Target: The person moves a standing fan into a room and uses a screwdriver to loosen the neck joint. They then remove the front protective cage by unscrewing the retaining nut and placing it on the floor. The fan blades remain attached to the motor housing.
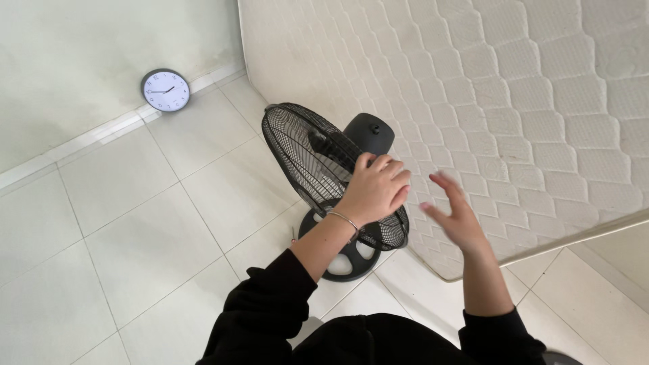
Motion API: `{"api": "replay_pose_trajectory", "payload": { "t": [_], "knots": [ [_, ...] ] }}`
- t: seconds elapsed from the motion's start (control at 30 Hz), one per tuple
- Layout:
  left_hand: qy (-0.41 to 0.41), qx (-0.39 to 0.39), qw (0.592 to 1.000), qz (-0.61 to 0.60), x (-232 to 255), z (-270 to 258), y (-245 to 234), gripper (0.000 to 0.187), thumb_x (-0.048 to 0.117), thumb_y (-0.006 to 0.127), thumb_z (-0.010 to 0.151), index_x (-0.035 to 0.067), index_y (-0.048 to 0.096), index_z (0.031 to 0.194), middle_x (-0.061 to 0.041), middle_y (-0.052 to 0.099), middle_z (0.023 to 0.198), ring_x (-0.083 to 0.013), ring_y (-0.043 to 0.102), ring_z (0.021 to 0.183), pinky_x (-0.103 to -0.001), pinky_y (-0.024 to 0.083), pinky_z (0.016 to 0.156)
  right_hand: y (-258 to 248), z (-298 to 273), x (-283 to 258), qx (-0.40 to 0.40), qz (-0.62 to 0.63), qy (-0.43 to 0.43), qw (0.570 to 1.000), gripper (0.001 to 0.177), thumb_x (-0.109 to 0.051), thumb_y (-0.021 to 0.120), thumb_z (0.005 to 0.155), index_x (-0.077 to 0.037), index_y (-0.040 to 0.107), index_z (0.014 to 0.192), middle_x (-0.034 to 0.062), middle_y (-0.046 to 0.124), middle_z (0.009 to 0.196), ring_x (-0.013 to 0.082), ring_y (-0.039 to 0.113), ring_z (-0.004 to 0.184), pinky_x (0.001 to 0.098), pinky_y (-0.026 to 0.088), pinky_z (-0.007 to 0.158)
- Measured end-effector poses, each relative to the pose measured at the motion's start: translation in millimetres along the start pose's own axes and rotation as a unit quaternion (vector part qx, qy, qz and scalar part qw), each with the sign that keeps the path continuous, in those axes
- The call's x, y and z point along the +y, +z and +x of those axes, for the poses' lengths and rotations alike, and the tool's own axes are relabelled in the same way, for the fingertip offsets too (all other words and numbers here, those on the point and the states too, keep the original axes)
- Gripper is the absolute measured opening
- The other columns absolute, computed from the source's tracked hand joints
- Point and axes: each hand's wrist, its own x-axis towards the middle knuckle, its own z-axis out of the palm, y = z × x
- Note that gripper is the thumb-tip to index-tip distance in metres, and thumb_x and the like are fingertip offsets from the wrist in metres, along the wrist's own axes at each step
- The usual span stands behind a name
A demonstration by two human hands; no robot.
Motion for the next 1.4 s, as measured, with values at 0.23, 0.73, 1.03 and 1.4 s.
{"api": "replay_pose_trajectory", "payload": {
  "t": [0.23, 0.73, 1.03, 1.4],
  "knots": [
    [-0.098, 0.148, 0.977, -0.121, -82, -36, -44, 0.017, 0.014, 0.065, 0.096, 0.013, 0.069, 0.112, -0.004, 0.065, 0.11, -0.0273, 0.058, 0.113, -0.046, 0.043, 0.102, 41, 10, -52, 0.111, 0.025, -0.048, 0.992, 0.057, -0.016, 0.057, 0.1, -0.003, 0.039, 0.152, 0.0167, 0.043, 0.16, 0.0302, 0.035, 0.153, 0.0457, 0.028, 0.121],
    [-0.357, -0.035, 0.875, -0.324, -362, -137, 16, 0.021, 0.021, 0.056, 0.104, 0.009, 0.07, 0.115, -0.008, 0.069, 0.113, -0.0208, 0.063, 0.107, -0.036, 0.049, 0.095, 196, 99, -164, 0.222, -0.432, -0.166, 0.858, 0.059, -0.026, 0.079, 0.08, -0.002, 0.062, 0.131, 0.0213, 0.056, 0.144, 0.0402, 0.054, 0.132, 0.0485, 0.042, 0.107],
    [-0.28, -0.118, 0.875, -0.376, -344, -143, -24, 0.027, 0.022, 0.069, 0.092, 0.009, 0.063, 0.115, -0.008, 0.059, 0.105, -0.0209, 0.062, 0.102, -0.035, 0.055, 0.081, 187, 116, -150, 0.296, -0.552, -0.138, 0.767, 0.024, -0.031, 0.075, 0.098, -0.009, 0.075, 0.109, 0.0036, 0.077, 0.104, 0.0191, 0.072, 0.096, 0.0359, 0.045, 0.086],
    [-0.207, -0.239, 0.915, -0.252, -350, -115, -54, 0.024, 0.034, 0.068, 0.094, 0.014, 0.063, 0.106, -0.003, 0.064, 0.095, -0.0223, 0.066, 0.085, -0.036, 0.053, 0.076, 192, 112, -151, 0.297, -0.55, -0.155, 0.765, 0.02, -0.025, 0.076, 0.096, -0.008, 0.075, 0.107, 0.0035, 0.077, 0.107, 0.02, 0.072, 0.098, 0.0366, 0.048, 0.09]
  ]
}}
